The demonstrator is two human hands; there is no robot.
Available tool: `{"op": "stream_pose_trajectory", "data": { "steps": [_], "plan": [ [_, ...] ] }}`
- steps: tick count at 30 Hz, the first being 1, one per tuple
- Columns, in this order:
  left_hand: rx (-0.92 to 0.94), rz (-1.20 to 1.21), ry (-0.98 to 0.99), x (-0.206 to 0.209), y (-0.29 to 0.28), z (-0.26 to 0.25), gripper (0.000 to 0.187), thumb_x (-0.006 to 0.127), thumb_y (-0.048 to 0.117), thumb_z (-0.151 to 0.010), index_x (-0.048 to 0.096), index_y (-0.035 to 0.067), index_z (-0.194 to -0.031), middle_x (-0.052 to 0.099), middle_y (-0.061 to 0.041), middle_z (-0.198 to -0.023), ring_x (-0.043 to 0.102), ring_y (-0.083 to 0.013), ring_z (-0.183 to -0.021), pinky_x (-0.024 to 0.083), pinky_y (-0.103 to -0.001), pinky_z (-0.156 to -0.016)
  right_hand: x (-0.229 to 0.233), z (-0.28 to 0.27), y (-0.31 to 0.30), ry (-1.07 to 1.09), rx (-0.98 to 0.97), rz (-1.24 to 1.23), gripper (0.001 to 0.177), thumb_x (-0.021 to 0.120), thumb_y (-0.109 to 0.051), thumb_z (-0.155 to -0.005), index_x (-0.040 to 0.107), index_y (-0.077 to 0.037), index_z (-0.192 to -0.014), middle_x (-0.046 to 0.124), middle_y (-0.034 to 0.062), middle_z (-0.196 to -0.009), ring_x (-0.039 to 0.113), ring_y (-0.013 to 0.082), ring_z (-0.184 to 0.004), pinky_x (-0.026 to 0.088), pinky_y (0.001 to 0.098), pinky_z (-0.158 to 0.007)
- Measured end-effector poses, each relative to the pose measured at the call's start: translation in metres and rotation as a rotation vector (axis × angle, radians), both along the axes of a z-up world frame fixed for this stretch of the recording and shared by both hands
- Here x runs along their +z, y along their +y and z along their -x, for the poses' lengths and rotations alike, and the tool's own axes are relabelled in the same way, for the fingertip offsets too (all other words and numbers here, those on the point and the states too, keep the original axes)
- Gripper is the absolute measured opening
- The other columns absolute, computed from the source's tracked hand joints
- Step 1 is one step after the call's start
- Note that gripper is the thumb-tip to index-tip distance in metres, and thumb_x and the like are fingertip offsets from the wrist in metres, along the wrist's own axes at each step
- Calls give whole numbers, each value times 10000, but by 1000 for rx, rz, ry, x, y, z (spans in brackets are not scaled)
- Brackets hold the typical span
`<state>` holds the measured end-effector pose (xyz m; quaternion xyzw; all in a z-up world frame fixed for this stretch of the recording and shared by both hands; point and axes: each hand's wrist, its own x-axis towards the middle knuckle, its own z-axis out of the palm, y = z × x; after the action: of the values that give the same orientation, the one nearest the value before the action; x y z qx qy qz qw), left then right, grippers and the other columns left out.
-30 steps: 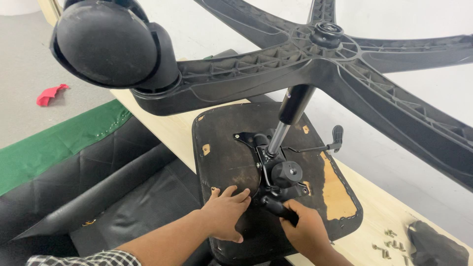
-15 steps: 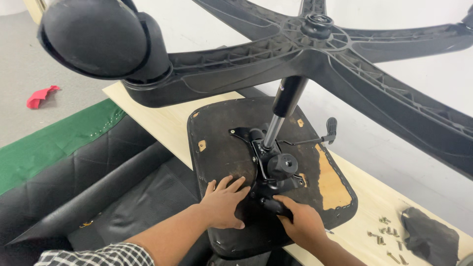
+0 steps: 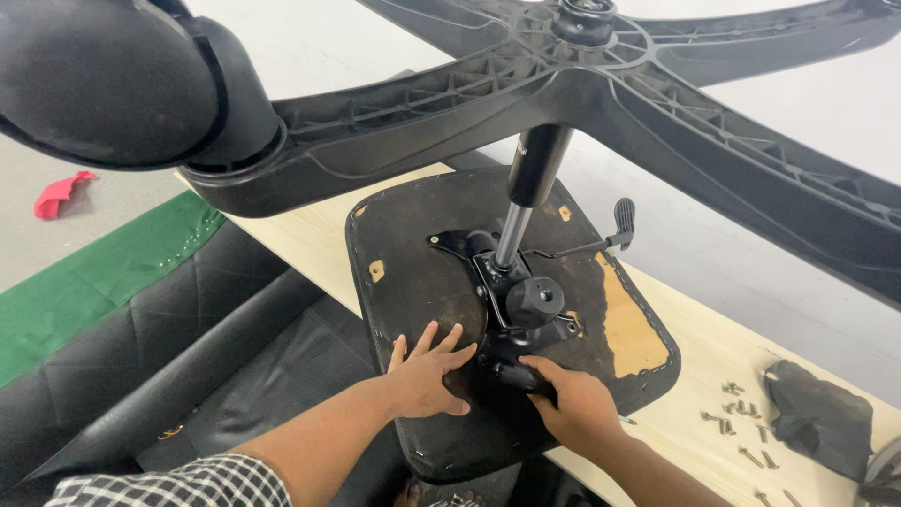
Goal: The person attaches the base of an office chair to the seat using a screwdriver and screws. They align the metal bracket with the seat, insert screws, and tighten them to secure the base.
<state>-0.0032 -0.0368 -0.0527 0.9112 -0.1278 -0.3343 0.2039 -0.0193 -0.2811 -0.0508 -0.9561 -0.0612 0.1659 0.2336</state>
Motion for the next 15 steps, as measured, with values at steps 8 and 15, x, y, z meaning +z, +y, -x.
{"op": "stream_pose_trajectory", "data": {
  "steps": [8, 15],
  "plan": [
    [-30, -26, -66, 7, -2, 8, 1027, 763, 482, -807, 167, 326, -1628, -64, 14, -1736, -193, -284, -1582, -91, -655, -1235, -18, 1, -8, -164, -67, -118, 404, 759, -176, -821, 634, -224, -1202, 772, 118, -861, 723, 350, -827, 539, 439, -728],
    [-33, -68, -157, 8, -8, 17, 1110, 809, 497, -762, 154, 231, -1619, -42, -27, -1739, -150, -343, -1583, -48, -699, -1216, -30, -13, -34, -266, -377, -203, 446, 762, -162, -814, 614, -139, -1235, 763, 179, -885, 741, 311, -780, 553, 403, -755]
  ]
}}
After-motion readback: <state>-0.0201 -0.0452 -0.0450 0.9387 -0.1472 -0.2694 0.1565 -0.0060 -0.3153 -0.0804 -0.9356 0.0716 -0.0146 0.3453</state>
